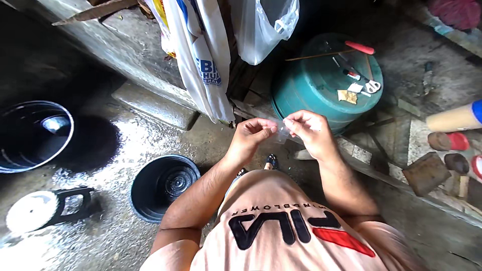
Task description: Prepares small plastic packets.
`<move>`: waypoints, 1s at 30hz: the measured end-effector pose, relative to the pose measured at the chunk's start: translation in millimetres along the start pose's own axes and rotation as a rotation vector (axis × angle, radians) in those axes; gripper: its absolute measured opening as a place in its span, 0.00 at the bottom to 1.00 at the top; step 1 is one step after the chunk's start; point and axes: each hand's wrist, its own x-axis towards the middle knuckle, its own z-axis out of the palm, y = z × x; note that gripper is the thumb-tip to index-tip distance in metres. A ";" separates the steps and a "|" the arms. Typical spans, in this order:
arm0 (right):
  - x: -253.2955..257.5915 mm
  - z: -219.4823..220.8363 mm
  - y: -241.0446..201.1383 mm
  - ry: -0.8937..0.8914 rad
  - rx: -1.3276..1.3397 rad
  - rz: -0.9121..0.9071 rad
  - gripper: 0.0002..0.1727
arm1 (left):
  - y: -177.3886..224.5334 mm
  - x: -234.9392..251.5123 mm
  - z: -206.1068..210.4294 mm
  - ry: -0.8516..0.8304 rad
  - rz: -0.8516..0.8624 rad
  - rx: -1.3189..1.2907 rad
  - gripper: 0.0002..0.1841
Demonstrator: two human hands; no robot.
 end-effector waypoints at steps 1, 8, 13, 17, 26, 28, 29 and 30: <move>-0.3 -0.3 1.0 -0.024 -0.011 0.002 0.08 | -0.4 -0.1 -0.3 -0.009 -0.002 0.006 0.05; 0.5 -0.5 4.7 0.001 -0.085 -0.009 0.08 | -4.2 0.2 0.8 -0.027 -0.037 0.002 0.11; 2.9 -1.0 8.2 0.037 -0.062 -0.012 0.06 | -20.5 -0.1 8.0 -0.018 -0.074 -0.039 0.15; 1.9 -5.7 5.5 0.057 -0.119 -0.012 0.06 | -18.4 -1.6 9.5 0.002 -0.060 -0.017 0.11; 3.7 -4.8 2.8 0.090 -0.115 -0.032 0.05 | -13.5 2.3 11.8 0.001 -0.036 -0.007 0.11; 4.1 -4.3 3.3 0.099 -0.102 -0.038 0.05 | -12.9 3.3 13.9 0.014 -0.029 -0.011 0.10; 4.4 -4.1 3.5 0.103 -0.096 -0.038 0.05 | -12.6 4.1 14.9 0.020 -0.023 -0.013 0.10; 4.7 -3.8 4.0 0.105 -0.092 -0.036 0.05 | -12.4 4.8 15.8 0.026 -0.015 -0.013 0.09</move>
